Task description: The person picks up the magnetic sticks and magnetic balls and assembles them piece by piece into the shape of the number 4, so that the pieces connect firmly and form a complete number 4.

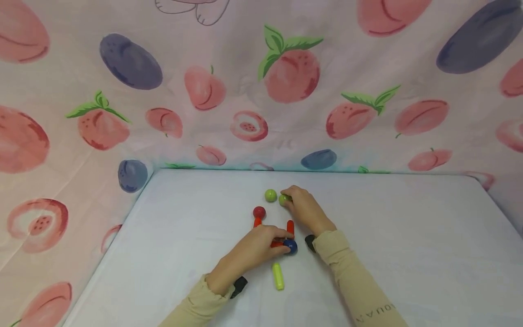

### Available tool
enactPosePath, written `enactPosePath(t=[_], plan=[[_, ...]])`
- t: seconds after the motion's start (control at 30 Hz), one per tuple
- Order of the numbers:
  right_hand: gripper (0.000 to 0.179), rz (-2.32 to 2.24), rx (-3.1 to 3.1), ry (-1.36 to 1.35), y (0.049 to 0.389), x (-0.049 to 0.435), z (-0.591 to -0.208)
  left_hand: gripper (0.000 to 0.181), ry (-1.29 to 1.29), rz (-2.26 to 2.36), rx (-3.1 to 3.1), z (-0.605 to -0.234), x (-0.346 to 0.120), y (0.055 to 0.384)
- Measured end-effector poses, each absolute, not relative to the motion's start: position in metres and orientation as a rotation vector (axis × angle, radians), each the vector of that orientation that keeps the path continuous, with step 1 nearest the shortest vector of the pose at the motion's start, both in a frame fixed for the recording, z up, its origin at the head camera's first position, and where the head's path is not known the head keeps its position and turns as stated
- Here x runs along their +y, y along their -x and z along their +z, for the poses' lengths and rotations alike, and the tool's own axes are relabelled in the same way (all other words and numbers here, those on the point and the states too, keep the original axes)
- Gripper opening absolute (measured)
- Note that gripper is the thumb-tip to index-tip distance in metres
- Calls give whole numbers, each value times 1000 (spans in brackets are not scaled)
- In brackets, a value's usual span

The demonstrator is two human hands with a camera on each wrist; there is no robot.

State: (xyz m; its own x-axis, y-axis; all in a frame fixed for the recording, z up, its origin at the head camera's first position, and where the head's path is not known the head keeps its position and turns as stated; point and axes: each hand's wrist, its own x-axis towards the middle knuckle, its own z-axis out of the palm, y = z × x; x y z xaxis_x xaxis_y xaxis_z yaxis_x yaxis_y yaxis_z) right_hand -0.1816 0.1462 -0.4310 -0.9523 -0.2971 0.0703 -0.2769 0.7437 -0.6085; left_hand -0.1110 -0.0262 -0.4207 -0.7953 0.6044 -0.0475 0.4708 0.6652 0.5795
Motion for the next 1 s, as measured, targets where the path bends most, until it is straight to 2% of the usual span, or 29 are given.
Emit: enactPosePath(t=[0.23,1.0], plan=[[33,-1008,2907,480,179,147,-431,24,-863,845,2637,-418,-25,108],[34,-1065,2915,522,169,153,-429,25,-844,839,2687,-418,-25,109]])
